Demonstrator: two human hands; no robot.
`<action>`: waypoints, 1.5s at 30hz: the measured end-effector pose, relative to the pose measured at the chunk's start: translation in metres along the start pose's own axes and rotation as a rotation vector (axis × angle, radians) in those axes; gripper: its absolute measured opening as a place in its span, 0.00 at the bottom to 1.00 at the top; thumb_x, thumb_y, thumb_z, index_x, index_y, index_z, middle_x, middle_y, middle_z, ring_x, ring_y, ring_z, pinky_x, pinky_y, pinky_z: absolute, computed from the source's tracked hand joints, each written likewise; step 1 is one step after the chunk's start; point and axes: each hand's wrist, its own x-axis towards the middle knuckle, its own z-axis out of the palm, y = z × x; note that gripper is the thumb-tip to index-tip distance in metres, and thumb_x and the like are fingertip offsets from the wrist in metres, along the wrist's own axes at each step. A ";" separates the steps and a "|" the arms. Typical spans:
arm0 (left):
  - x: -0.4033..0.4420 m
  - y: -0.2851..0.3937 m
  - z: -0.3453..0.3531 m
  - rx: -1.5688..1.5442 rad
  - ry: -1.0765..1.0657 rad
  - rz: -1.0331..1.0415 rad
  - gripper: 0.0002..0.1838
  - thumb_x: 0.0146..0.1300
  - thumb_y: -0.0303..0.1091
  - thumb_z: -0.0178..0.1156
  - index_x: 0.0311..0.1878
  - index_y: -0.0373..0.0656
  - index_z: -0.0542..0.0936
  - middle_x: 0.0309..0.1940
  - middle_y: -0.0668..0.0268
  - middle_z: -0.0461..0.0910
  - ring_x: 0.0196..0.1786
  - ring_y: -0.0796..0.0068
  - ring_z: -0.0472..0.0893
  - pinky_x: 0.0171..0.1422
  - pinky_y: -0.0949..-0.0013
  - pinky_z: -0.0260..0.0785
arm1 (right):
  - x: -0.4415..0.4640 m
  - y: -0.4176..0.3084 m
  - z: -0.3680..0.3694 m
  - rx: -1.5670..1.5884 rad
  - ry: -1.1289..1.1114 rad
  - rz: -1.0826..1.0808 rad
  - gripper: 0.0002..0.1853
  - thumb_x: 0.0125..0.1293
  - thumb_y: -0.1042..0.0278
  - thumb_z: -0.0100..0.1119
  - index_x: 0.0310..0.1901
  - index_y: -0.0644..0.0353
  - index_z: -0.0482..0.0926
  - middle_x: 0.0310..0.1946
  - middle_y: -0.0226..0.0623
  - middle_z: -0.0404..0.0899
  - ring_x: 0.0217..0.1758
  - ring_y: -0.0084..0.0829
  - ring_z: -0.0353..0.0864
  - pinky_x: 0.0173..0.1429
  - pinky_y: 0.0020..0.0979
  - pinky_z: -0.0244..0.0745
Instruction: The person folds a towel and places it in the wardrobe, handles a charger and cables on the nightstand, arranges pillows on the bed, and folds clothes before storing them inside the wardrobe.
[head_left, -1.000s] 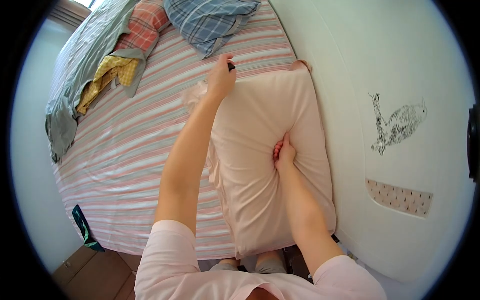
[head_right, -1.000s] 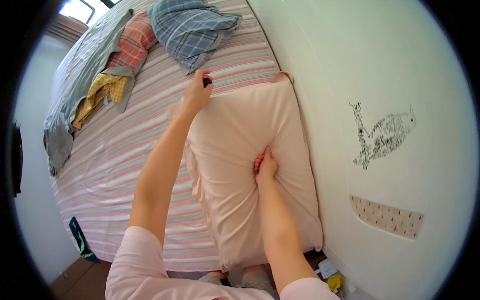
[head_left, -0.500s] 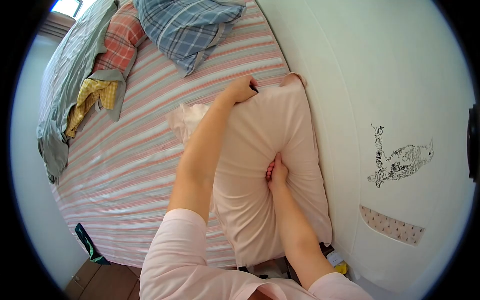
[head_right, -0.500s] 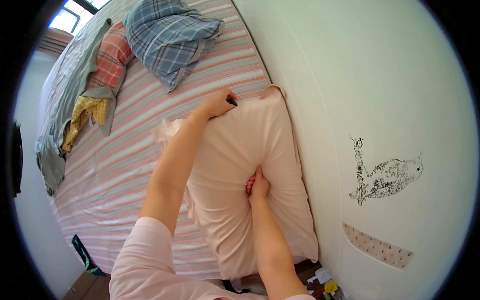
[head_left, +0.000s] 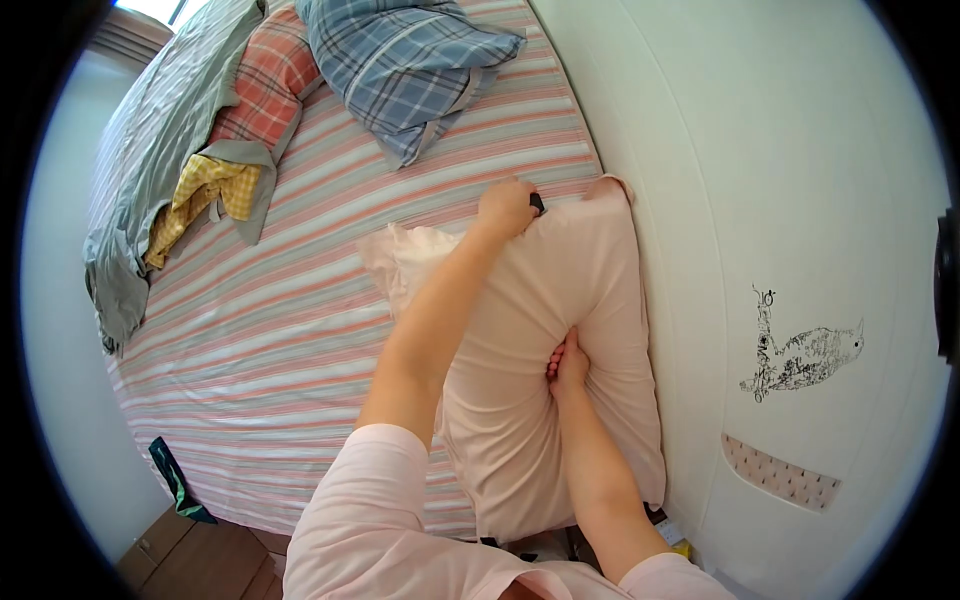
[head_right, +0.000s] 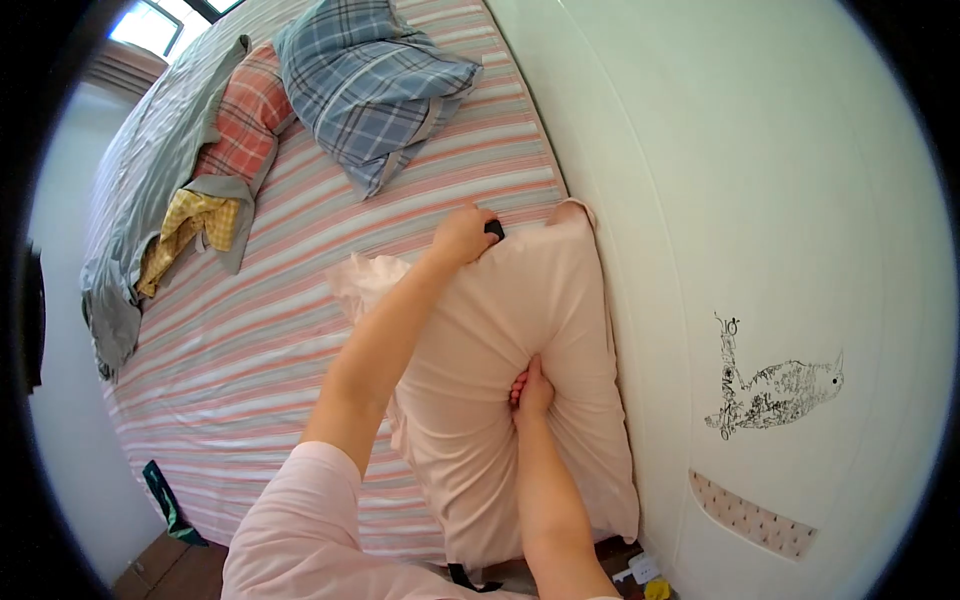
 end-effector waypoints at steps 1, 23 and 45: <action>0.002 0.000 0.001 0.000 0.000 0.000 0.17 0.48 0.37 0.62 0.43 0.47 0.79 0.41 0.56 0.77 0.43 0.57 0.77 0.48 0.59 0.70 | 0.000 0.000 0.000 0.000 0.000 0.000 0.25 0.60 0.43 0.52 0.15 0.52 0.63 0.08 0.26 0.61 0.08 0.21 0.56 0.11 0.22 0.50; 0.007 -0.021 0.003 -0.479 -0.241 -0.040 0.17 0.56 0.34 0.55 0.49 0.40 0.77 0.43 0.59 0.79 0.45 0.66 0.77 0.49 0.69 0.67 | 0.003 0.003 -0.002 -0.035 -0.003 -0.049 0.24 0.59 0.42 0.52 0.16 0.51 0.63 0.08 0.25 0.61 0.08 0.21 0.57 0.12 0.22 0.51; 0.017 -0.005 0.004 -0.213 -0.220 0.194 0.16 0.48 0.33 0.58 0.43 0.46 0.80 0.42 0.55 0.78 0.46 0.55 0.76 0.50 0.59 0.68 | 0.001 0.003 0.002 -0.057 0.026 -0.055 0.23 0.61 0.43 0.50 0.15 0.48 0.62 0.07 0.22 0.59 0.08 0.19 0.54 0.12 0.21 0.48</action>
